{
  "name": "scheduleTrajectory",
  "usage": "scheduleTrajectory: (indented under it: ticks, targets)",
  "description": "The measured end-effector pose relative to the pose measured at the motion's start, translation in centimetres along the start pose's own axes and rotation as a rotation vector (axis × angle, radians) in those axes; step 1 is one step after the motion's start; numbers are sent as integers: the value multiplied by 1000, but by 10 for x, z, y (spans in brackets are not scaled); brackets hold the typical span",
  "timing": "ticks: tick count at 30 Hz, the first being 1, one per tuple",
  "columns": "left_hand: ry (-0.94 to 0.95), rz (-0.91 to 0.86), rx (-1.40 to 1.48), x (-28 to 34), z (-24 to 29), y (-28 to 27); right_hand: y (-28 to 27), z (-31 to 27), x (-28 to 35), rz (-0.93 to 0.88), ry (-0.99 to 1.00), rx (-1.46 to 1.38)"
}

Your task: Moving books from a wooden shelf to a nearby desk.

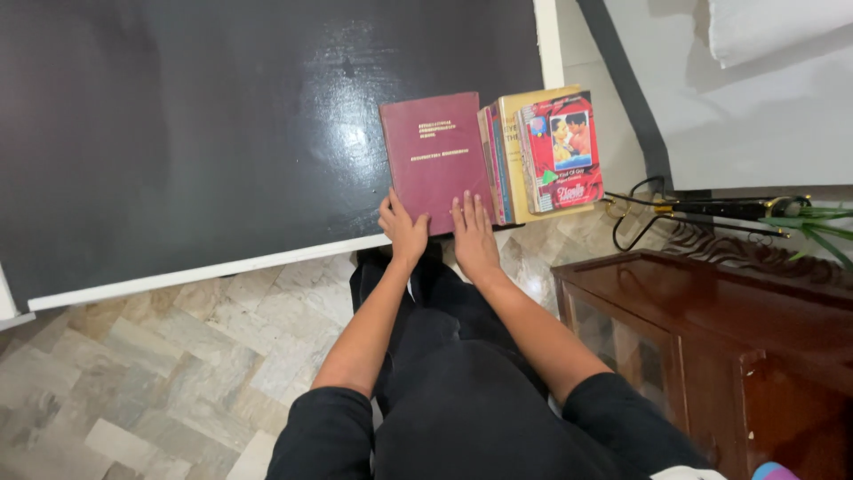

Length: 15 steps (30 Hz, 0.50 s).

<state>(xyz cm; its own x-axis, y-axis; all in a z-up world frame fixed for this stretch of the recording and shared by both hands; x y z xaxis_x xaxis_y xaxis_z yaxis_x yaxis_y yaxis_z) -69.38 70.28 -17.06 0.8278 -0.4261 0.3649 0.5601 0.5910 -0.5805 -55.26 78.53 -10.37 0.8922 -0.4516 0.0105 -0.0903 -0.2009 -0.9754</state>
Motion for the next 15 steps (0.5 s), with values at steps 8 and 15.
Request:
scheduleTrajectory:
  ticks: [8,15]
  targets:
    - [103,-90,-7,15,-15,-6,-5,-11,1,-2,43,50]
    - [125,-281,9,10,-26,-16,6,-24,-4,7,178,35]
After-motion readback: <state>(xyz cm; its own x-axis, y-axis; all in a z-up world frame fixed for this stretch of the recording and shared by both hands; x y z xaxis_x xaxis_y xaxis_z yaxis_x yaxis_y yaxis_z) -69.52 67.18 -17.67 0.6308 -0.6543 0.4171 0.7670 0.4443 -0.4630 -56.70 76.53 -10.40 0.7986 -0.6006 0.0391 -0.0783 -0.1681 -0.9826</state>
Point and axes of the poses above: each hand's wrist, its own x-axis away from the middle knuckle, its own y-axis out of the palm, z = x × y, the point moved 7 cm from there along -x, towards the middle knuckle, and after that the axes turned 8 degrees about -y, right-handed, at the moved point
